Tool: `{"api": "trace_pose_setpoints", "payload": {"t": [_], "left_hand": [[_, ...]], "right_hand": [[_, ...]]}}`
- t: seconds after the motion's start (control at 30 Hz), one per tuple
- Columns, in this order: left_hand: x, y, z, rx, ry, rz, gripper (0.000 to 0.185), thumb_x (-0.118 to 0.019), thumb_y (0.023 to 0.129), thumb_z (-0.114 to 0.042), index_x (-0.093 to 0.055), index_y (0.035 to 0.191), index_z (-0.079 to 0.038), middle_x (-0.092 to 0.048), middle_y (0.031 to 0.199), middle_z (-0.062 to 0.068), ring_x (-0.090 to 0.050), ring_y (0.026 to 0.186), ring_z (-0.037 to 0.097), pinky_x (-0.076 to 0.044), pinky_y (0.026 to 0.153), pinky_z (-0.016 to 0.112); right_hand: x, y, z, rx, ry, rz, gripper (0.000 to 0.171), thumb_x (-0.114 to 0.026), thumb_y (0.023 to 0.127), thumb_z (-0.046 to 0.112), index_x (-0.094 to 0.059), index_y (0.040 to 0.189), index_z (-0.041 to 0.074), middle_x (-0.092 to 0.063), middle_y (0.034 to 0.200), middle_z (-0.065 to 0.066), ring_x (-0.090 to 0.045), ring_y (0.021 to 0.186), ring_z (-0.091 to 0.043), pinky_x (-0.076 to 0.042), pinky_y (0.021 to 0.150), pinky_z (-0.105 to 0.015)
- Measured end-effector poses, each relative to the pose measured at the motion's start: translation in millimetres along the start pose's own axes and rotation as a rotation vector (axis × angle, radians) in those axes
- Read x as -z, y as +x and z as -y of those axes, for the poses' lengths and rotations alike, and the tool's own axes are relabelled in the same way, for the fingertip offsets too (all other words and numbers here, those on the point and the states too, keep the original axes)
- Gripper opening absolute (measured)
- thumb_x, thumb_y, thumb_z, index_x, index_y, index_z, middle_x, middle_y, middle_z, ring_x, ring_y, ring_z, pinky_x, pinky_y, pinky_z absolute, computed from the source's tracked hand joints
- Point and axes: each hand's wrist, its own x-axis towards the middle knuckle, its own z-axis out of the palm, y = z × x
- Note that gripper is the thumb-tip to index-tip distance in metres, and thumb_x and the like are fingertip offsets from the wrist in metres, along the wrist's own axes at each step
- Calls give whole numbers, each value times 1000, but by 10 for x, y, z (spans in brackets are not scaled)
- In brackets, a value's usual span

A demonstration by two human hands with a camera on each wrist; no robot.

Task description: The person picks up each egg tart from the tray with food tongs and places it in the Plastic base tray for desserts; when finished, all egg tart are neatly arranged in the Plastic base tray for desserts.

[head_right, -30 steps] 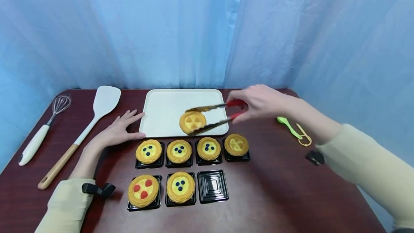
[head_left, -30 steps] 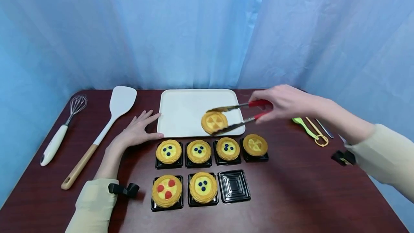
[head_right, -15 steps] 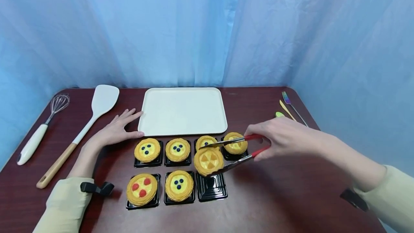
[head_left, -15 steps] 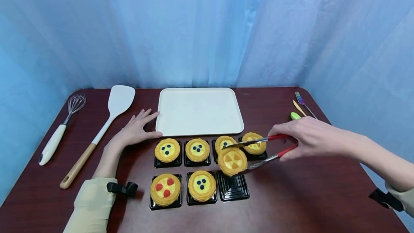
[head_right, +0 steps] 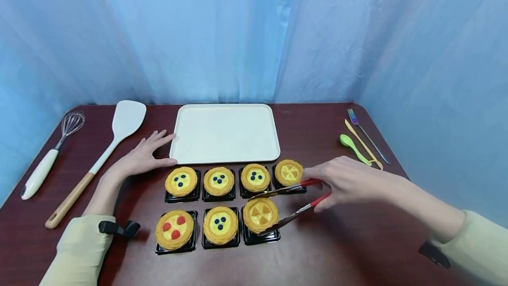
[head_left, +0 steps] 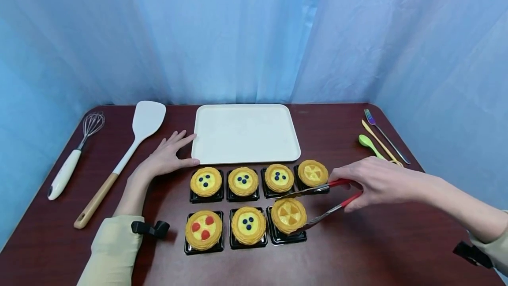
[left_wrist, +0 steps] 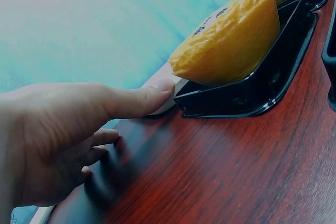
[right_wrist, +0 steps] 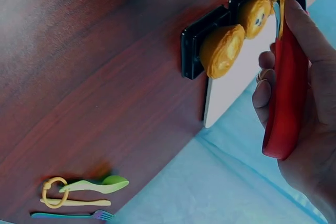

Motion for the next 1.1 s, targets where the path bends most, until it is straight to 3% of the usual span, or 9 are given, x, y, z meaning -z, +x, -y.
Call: {"api": "trace_pose_setpoints", "payload": {"t": [0.23, 1.1], "left_hand": [[5, -3, 5, 5, 0, 2, 91, -72, 92, -52, -30, 163, -14, -15, 171, 27, -3, 160, 47, 0, 127, 68], [-4, 2, -1, 23, 12, 6, 92, -72, 92, -51, -28, 164, -16, -13, 172, 25, -1, 161, 44, 2, 128, 67]], "right_hand": [[-54, 8, -14, -1, 4, 3, 45, -89, 77, 47, -60, 111, 41, -48, 77, 27, -37, 63, 12, -33, 55, -11], [-144, 41, -45, -8, 34, 35, 46, -86, 79, 53, -64, 115, 36, -53, 85, 28, -39, 65, 11, -33, 55, -12]]}}
